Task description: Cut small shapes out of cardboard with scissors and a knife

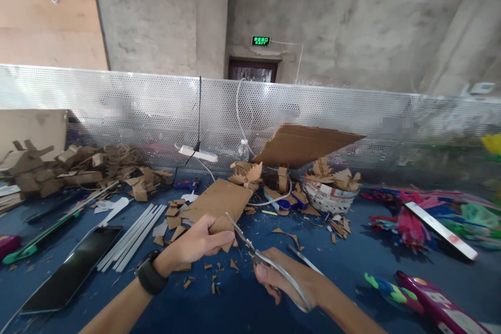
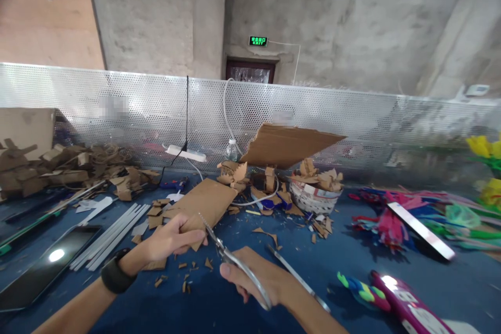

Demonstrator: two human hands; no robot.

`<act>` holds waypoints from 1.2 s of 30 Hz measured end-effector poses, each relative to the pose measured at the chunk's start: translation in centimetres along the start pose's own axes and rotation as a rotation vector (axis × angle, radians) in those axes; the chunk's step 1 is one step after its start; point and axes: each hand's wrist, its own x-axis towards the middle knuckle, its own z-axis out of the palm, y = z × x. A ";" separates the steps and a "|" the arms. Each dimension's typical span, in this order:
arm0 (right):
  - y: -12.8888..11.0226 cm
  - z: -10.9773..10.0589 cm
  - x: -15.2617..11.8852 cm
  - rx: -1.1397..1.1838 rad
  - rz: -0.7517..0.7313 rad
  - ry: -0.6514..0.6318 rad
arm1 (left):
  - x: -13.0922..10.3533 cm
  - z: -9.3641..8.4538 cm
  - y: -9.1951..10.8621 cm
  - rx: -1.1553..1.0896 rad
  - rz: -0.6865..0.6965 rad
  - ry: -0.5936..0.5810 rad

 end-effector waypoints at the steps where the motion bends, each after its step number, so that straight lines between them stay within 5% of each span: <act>1: -0.3 0.1 -0.1 0.005 0.019 0.011 | 0.1 0.0 -0.1 -0.006 -0.017 -0.006; 7: -1.1 0.9 -0.6 -0.014 0.143 0.146 | 0.3 0.2 -0.4 0.004 -0.039 0.016; 15: -0.8 1.1 0.0 -0.081 0.080 0.092 | 0.2 0.5 -0.4 -0.047 -0.028 -0.018; 21: 0.0 2.3 0.8 -0.037 0.271 0.185 | 0.4 0.6 -0.5 -0.043 -0.020 -0.030; 29: 0.8 1.0 0.7 0.009 0.206 0.244 | 1.0 0.7 -1.3 -0.308 -0.042 0.096; 36: 0.4 1.0 0.4 -0.016 0.132 0.178 | 1.5 0.8 -1.7 -0.228 0.049 0.157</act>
